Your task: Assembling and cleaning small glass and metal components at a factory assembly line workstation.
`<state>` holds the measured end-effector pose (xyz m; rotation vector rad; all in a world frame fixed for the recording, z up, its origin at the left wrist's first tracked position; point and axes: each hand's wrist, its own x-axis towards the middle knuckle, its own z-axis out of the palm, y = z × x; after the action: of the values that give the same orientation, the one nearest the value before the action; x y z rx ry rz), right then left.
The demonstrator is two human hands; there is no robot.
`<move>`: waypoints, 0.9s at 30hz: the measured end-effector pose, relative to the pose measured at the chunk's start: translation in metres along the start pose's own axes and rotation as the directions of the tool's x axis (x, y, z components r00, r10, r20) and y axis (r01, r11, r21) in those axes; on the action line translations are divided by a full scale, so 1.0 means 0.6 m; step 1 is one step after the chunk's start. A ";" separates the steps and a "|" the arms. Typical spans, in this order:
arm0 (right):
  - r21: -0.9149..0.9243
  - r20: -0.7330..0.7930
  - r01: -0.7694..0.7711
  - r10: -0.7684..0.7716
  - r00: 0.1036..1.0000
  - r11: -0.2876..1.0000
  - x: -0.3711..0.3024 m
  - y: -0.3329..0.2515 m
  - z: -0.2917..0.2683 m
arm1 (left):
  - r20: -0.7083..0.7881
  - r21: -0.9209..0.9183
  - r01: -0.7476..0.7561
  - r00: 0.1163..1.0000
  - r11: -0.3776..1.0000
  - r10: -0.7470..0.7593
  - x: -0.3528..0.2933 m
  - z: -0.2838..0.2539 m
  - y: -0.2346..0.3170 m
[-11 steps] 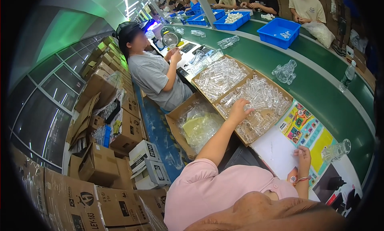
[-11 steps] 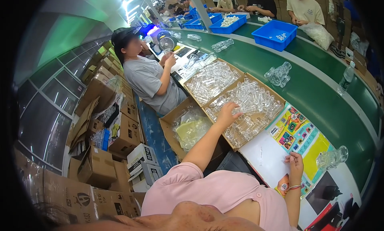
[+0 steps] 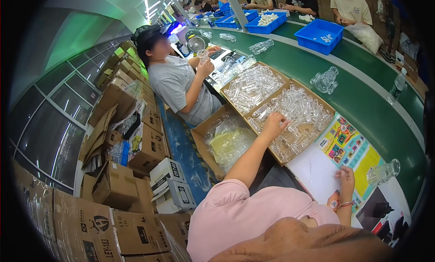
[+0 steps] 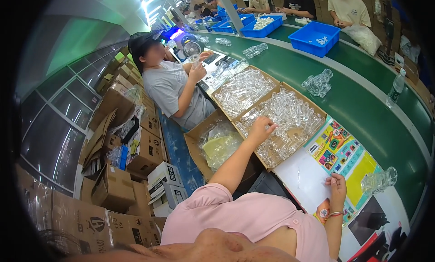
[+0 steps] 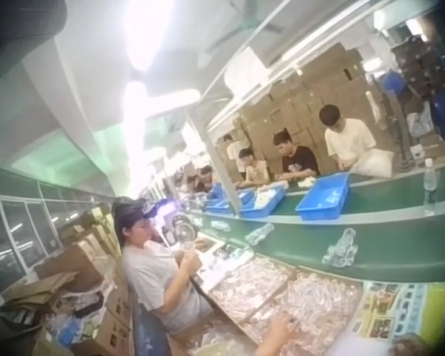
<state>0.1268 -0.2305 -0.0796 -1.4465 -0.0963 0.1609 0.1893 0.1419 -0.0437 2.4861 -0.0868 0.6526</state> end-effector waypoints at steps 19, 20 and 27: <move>0.012 0.018 -0.015 0.015 1.000 1.000 0.003 -0.002 0.002 | -0.050 -0.007 -0.046 0.998 0.999 0.046 0.003 0.004 -0.005; 0.013 0.016 -0.014 0.014 1.000 1.000 0.003 -0.002 0.001 | -0.062 -0.012 -0.046 0.997 0.999 0.045 0.002 0.003 -0.002; 0.020 0.020 -0.029 0.028 0.999 0.999 -0.001 -0.006 0.001 | -0.017 -0.011 0.029 0.999 1.000 -0.029 0.003 0.002 0.003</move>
<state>0.1261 -0.2302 -0.0757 -1.4269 -0.0902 0.1990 0.1909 0.1398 -0.0427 2.4670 -0.0473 0.6593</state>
